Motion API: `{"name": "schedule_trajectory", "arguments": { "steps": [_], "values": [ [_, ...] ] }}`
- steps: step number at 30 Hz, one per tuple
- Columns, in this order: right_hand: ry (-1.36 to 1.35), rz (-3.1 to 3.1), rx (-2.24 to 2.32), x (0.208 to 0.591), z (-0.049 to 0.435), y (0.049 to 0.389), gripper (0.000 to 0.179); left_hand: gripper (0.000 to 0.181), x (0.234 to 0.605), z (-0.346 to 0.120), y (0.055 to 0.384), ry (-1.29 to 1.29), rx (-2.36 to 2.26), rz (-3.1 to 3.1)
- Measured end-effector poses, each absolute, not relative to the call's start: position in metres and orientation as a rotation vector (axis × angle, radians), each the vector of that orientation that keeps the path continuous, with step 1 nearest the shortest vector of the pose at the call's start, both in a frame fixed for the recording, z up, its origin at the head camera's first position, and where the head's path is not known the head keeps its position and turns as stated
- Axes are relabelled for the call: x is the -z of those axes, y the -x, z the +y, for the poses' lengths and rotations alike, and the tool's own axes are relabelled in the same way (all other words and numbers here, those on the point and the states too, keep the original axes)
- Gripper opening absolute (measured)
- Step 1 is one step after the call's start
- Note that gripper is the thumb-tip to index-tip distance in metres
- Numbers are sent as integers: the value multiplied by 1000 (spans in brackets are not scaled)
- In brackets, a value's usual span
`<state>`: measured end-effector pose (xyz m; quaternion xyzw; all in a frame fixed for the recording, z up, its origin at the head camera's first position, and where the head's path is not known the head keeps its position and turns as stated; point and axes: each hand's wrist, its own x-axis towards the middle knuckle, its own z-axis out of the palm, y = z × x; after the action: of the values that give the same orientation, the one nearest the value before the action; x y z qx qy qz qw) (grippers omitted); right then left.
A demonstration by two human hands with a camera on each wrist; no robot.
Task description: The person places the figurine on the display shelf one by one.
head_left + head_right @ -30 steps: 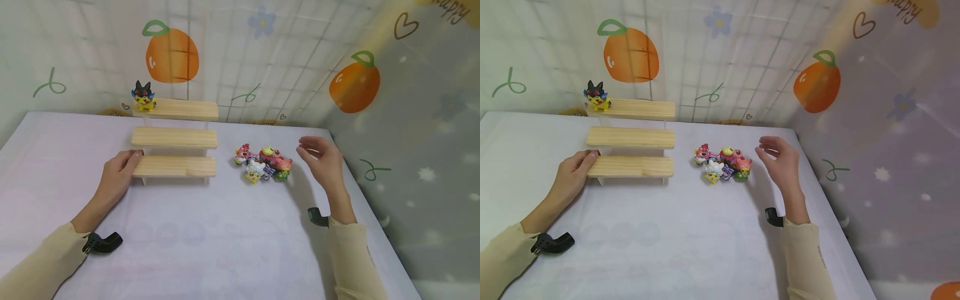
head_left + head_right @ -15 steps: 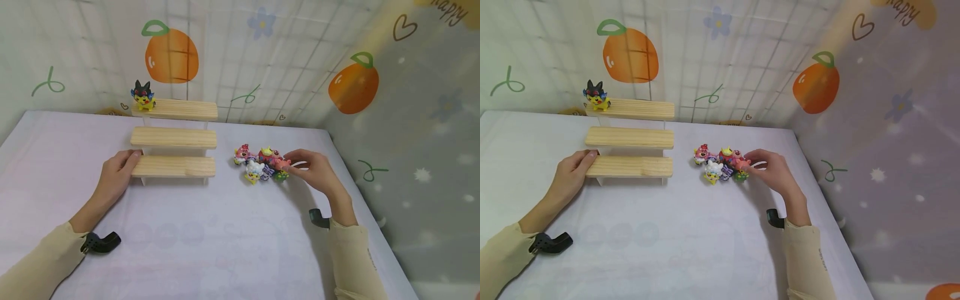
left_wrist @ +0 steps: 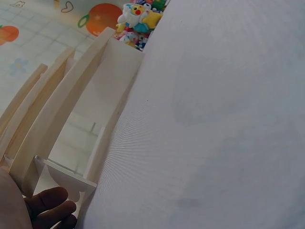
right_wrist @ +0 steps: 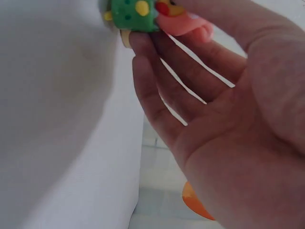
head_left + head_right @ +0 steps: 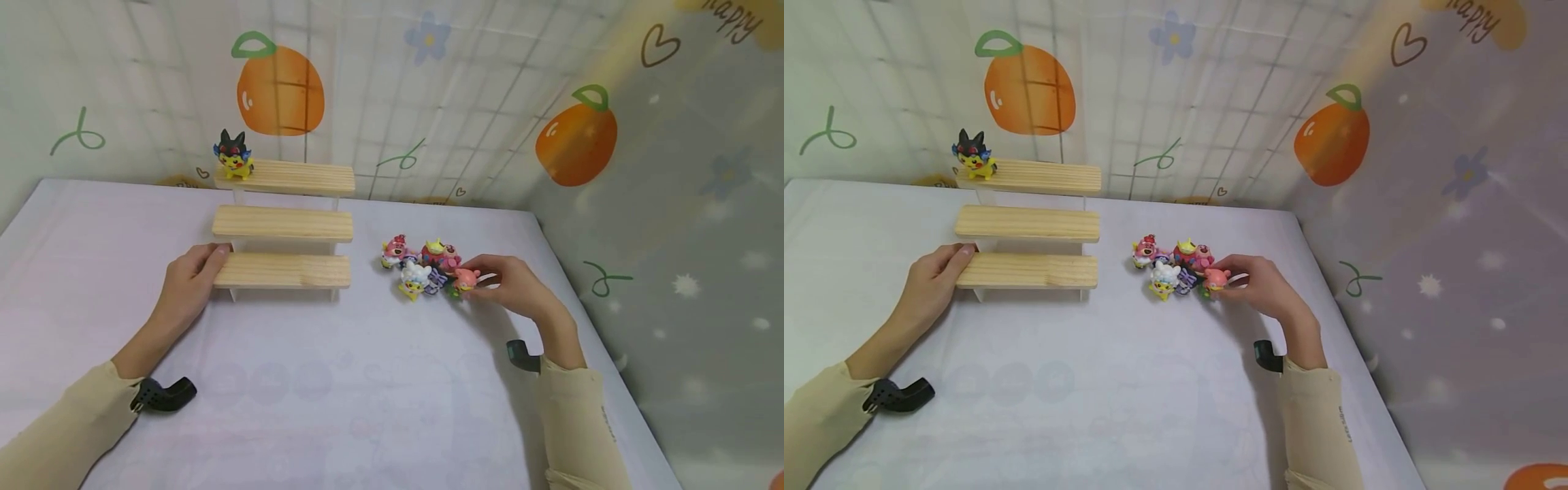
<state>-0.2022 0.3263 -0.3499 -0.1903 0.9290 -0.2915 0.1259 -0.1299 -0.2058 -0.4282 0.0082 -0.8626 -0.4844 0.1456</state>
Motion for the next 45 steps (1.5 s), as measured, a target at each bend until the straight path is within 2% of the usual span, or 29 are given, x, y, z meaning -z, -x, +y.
{"name": "schedule_trajectory", "arguments": {
  "steps": [9, 25, 36, 45],
  "values": [
    [537, 2764, 816, 357, 331, 204, 43, 49, 428, -205, 129, -34, 1396, -2483],
    [479, 3033, 979, 340, 338, 195, 37, 50, 427, -204, 130, -31, 1394, -2494],
    [398, 3079, 1135, 329, 320, 195, 37, 48, 427, -206, 127, -47, 1395, -2471],
    [380, 3097, 1248, 313, 282, 196, 45, 50, 429, -205, 131, -31, 1409, -2471]
  ]
}}
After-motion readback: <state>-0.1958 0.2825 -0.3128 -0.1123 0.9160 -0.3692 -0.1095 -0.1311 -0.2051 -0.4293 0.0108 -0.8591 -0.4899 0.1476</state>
